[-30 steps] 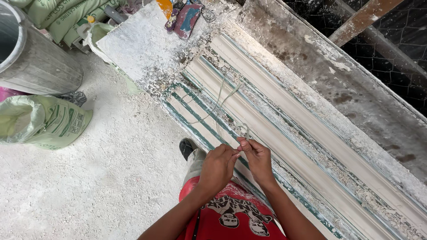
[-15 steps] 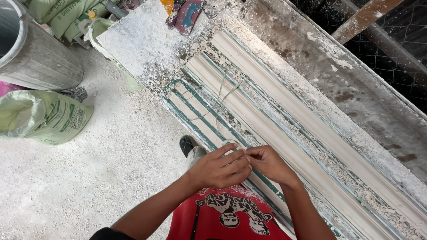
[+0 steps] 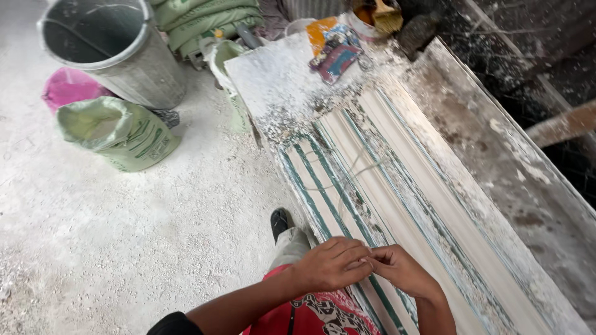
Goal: The person bends wire pieces by hand and attaches them to plaster medallions, then hangs a medallion on an overhead rack. They then use a small scraping tool to remove excess plaster from decorative cornice moldings laid on a workbench, working along the lengths of the pieces.
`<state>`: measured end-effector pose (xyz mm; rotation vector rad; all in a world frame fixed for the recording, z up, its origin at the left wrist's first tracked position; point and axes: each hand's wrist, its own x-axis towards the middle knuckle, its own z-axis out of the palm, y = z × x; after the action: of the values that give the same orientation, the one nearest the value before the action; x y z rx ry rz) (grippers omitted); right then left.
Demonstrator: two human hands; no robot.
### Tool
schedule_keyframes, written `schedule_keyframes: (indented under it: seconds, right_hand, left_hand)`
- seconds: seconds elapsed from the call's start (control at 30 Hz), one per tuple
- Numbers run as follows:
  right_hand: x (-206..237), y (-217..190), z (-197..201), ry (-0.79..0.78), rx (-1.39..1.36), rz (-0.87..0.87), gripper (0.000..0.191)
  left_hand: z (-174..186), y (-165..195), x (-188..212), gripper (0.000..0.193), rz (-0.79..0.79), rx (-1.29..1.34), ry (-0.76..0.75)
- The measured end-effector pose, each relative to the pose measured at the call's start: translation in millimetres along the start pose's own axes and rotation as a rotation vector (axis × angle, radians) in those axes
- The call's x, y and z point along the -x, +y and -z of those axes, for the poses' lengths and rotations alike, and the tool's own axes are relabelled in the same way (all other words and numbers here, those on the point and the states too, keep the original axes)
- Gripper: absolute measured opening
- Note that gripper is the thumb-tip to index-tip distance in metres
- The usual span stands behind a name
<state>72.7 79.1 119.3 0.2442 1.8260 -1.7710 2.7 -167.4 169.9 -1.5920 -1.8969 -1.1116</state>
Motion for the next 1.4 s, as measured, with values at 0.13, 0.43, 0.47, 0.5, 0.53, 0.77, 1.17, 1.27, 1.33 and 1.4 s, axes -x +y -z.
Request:
schedule_keyframes:
  seconds: [0.13, 0.43, 0.47, 0.5, 0.53, 0.77, 1.17, 1.27, 1.33, 1.4]
  right_hand:
    - [-20.7, 4.6, 2.0, -0.069, 0.056, -0.047, 0.025]
    - [-39.8, -8.0, -5.5, -0.247, 0.054, -0.025, 0.019]
    - [-40.1, -8.3, -5.7, -0.258, 0.071, -0.018, 0.019]
    - [-39.9, -7.9, -5.4, -0.269, 0.087, -0.012, 0.019]
    - [-39.6, -7.0, -4.6, -0.279, 0.103, -0.005, 0.020]
    - [-32.8, -2.0, 3.7, -0.149, 0.184, -0.048, 0.027]
    - [-13.1, -60.6, -53.0, 0.518, 0.448, 0.412, 0.013]
    - [-16.9, -74.5, -70.5, 0.766, 0.735, 0.694, 0.009]
    - [-19.9, -79.1, -76.1, 0.861, 0.802, 0.851, 0.010]
    - [-23.3, -80.5, -75.6, 0.823, 0.778, 0.952, 0.018]
  left_hand:
    - [7.0, 0.7, 9.0, 0.019, 0.037, -0.017, -0.007]
    - [16.9, 5.8, 23.2, 0.023, 0.075, 0.155, -0.037]
    - [18.0, 6.7, 23.1, 0.022, 0.077, 0.178, -0.038]
    - [19.2, 7.5, 22.6, 0.022, 0.082, 0.169, -0.038]
    - [20.4, 7.8, 22.0, 0.022, 0.084, 0.159, -0.037]
    - [29.0, 2.1, 15.8, 0.015, 0.111, 0.099, -0.186]
    - [7.8, 6.5, 3.8, 0.004, 0.698, 0.406, 0.120]
    - [-7.0, 4.6, -5.0, 0.015, 1.115, 0.780, 0.236]
    - [-11.7, -2.0, -9.4, 0.017, 1.283, 1.090, 0.288]
    - [-11.3, -9.8, -11.5, 0.018, 1.372, 1.319, 0.312]
